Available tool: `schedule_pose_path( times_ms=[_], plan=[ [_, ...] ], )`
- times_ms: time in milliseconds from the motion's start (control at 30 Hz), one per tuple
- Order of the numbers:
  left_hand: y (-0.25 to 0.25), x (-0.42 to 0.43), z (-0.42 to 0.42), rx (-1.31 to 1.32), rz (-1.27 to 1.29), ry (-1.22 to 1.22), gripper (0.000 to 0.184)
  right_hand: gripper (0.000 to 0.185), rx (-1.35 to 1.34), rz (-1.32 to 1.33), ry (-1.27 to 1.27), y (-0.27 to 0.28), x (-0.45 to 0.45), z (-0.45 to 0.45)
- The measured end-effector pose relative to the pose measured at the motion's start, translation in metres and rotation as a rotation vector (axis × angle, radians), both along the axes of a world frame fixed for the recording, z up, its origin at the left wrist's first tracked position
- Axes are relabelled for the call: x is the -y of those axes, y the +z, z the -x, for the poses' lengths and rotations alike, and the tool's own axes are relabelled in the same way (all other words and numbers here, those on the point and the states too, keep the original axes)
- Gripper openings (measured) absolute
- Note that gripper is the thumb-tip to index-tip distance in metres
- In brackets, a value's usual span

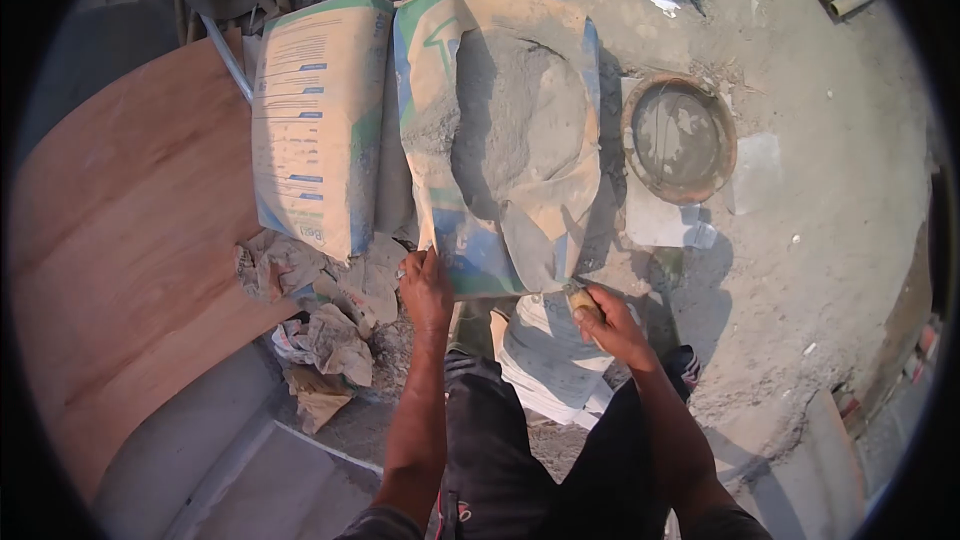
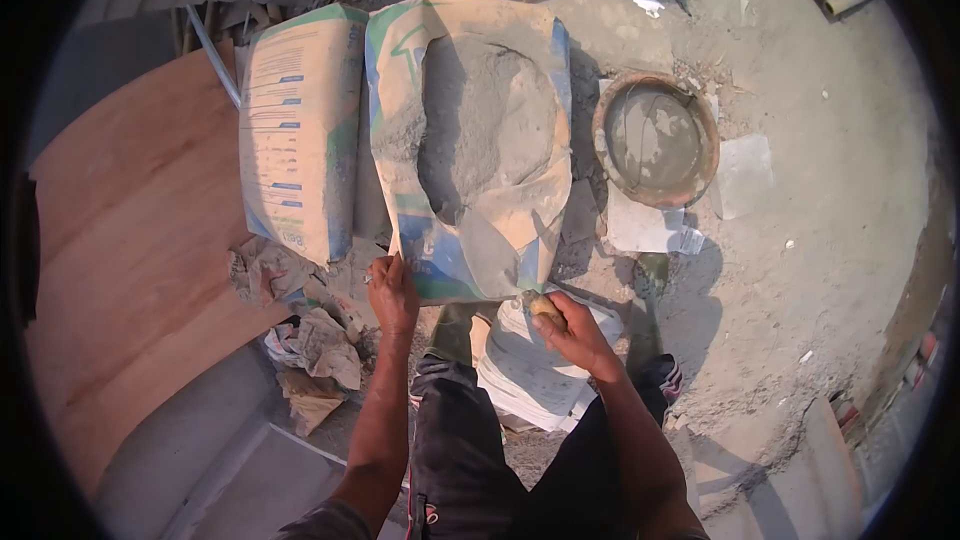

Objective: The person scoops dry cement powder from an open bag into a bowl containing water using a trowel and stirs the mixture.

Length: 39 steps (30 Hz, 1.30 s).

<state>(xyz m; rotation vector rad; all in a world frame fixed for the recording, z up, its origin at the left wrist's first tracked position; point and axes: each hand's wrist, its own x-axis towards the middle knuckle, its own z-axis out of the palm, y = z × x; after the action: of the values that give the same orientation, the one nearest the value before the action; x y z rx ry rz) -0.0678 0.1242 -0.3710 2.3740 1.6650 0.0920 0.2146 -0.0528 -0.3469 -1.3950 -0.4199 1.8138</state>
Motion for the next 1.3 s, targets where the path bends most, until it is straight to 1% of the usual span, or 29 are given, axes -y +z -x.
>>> schedule_pose_path(
  times_ms=[33, 67, 100, 167, 233, 333, 367, 433, 533, 600, 633, 700, 733, 767, 833, 867, 933, 967, 1033, 1100, 1133, 1200, 1233, 1267, 1300],
  plan=[
    [-0.004, 0.004, 0.001, 0.032, -0.017, 0.023, 0.023, 0.037, -0.013, -0.079, 0.101, -0.009, -0.036, 0.006],
    [-0.006, 0.006, 0.002, 0.062, -0.033, 0.047, 0.023, 0.038, -0.016, -0.094, 0.163, -0.017, -0.076, 0.014],
    [-0.006, 0.007, 0.002, 0.049, -0.014, 0.067, 0.023, 0.029, -0.018, -0.109, 0.26, -0.022, -0.117, 0.019],
    [-0.003, 0.006, 0.0, 0.023, 0.029, 0.099, 0.024, 0.031, -0.174, -0.104, 0.26, -0.048, -0.181, 0.033],
    [-0.002, 0.005, 0.003, 0.046, 0.019, 0.107, 0.023, 0.033, -0.273, -0.048, 0.285, -0.075, -0.228, 0.039],
    [-0.009, 0.004, 0.023, 0.052, -0.022, 0.123, 0.021, 0.033, -0.393, 0.089, 0.116, -0.091, -0.258, 0.029],
    [-0.011, 0.005, 0.029, 0.056, -0.041, 0.135, 0.02, 0.033, -0.381, 0.099, 0.07, -0.091, -0.257, 0.026],
    [-0.015, 0.005, 0.038, 0.143, 0.029, 0.264, 0.018, 0.033, -0.34, 0.111, -0.023, -0.087, -0.255, 0.007],
    [-0.018, -0.004, 0.051, 0.309, 0.098, 0.48, 0.017, 0.034, -0.244, -0.01, 0.064, -0.065, -0.229, -0.029],
    [-0.019, -0.014, 0.064, 0.424, 0.121, 0.638, 0.02, 0.032, 0.164, 0.003, 0.089, -0.054, -0.213, -0.052],
    [-0.021, -0.019, 0.071, 0.466, 0.135, 0.669, 0.025, 0.031, 0.536, -0.029, 0.161, -0.051, -0.207, -0.059],
    [-0.045, -0.024, 0.105, 0.483, 0.185, 0.743, 0.027, 0.03, 1.284, -0.106, 0.297, -0.048, -0.2, -0.073],
    [-0.056, -0.026, 0.116, 0.494, 0.211, 0.78, 0.029, 0.03, 1.381, -0.084, 0.355, -0.052, -0.2, -0.081],
    [-0.051, -0.034, 0.117, 0.551, 0.308, 0.822, 0.032, 0.03, 1.475, -0.062, 0.414, -0.061, -0.201, -0.088],
    [-0.057, -0.042, 0.122, 0.581, 0.329, 0.872, 0.033, 0.029, 1.623, -0.016, 0.482, -0.077, -0.207, -0.095],
    [-0.055, -0.043, 0.12, 0.593, 0.342, 0.896, 0.034, 0.029, 1.624, -0.058, 0.477, -0.075, -0.211, -0.095],
    [-0.049, -0.031, 0.115, 0.717, 0.352, 0.944, 0.037, 0.029, 1.624, -0.137, 0.48, -0.07, -0.216, -0.094],
    [-0.042, -0.021, 0.113, 0.773, 0.352, 0.969, 0.039, 0.029, 1.569, -0.157, 0.464, -0.067, -0.213, -0.089],
    [-0.035, 0.012, 0.105, 0.848, 0.461, 1.241, 0.049, 0.03, 1.46, -0.206, 0.426, -0.054, -0.201, -0.077],
    [-0.039, 0.047, 0.103, 0.986, 0.739, 1.443, 0.065, 0.03, 1.274, -0.166, 0.415, -0.05, -0.182, -0.071],
    [-0.049, 0.066, 0.103, 1.082, 0.969, 1.5, 0.075, 0.03, 1.183, -0.148, 0.406, -0.047, -0.173, -0.069],
    [-0.068, 0.091, 0.087, 1.117, 1.246, 1.388, 0.079, 0.031, 1.175, -0.066, 0.463, -0.035, -0.163, -0.067],
    [-0.076, 0.097, 0.073, 1.133, 1.315, 1.439, 0.075, 0.032, 1.172, -0.024, 0.493, -0.029, -0.157, -0.065],
    [-0.08, 0.098, 0.054, 1.145, 1.385, 1.491, 0.07, 0.032, 1.146, -0.015, 0.394, -0.027, -0.148, -0.063],
    [-0.082, 0.1, 0.033, 1.145, 1.376, 1.487, 0.067, 0.032, 1.117, -0.007, 0.296, -0.03, -0.135, -0.061]
  ],
)
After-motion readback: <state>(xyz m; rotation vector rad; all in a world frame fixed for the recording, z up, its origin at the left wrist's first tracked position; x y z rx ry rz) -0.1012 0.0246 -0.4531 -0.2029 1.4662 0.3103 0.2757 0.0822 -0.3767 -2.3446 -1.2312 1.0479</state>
